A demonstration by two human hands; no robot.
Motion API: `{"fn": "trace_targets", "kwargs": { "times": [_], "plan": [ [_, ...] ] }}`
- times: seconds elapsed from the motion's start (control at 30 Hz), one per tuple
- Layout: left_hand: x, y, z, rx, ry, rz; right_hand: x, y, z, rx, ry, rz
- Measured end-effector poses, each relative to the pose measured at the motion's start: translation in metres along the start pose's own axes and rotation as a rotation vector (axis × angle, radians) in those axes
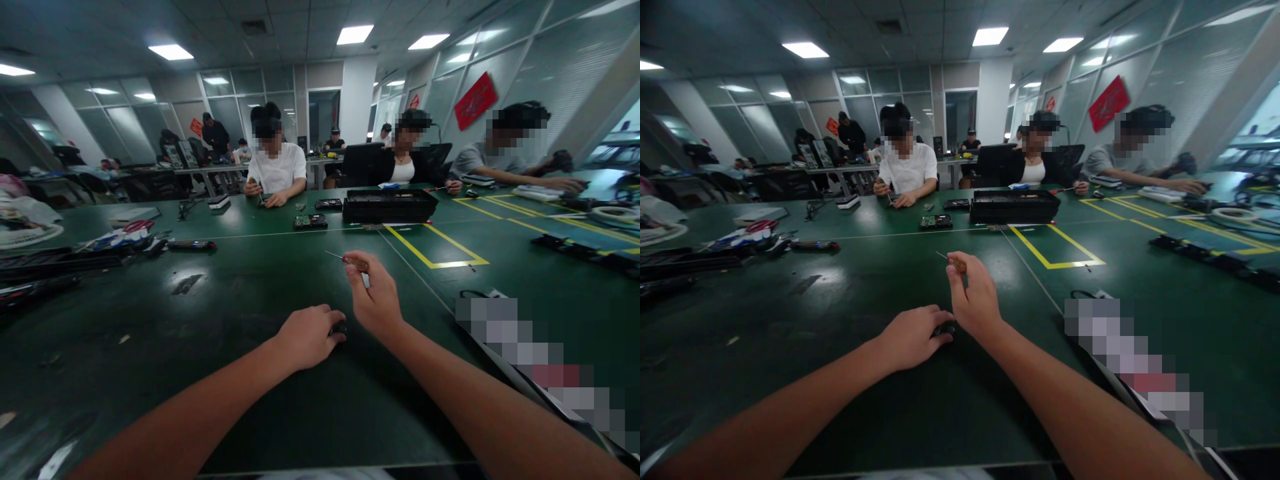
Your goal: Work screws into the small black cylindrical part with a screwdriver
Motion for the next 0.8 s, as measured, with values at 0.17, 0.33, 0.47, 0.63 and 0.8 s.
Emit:
{"fn": "trace_targets", "kwargs": {
  "times": [0.17,0.33,0.47,0.63,0.8],
  "plan": [
    [-0.003,0.005,-0.001,-0.019,-0.01,0.01,0.0,0.001,-0.001,-0.019,-0.021,-0.022],
    [-0.005,0.005,-0.001,0.056,0.016,-0.009,-0.001,0.0,-0.001,-0.024,-0.039,-0.039],
    [-0.004,-0.002,0.003,0.167,0.052,-0.018,-0.001,0.0,-0.001,-0.014,-0.046,-0.036],
    [0.003,-0.025,0.019,0.292,0.081,0.014,0.0,0.002,-0.002,-0.025,-0.047,-0.044],
    [0.021,-0.079,0.043,0.471,0.214,0.153,-0.001,0.002,-0.003,-0.034,-0.077,-0.059]
  ]
}}
Point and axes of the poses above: each hand's wrist, its own x-axis away from the middle knuckle, its own z-axis out of the back of the hand, y = z × x, the point moved 5 cm from there along -x, towards the middle knuckle, and after that the axes turned 7 degrees about -y, right-handed, at the moved point
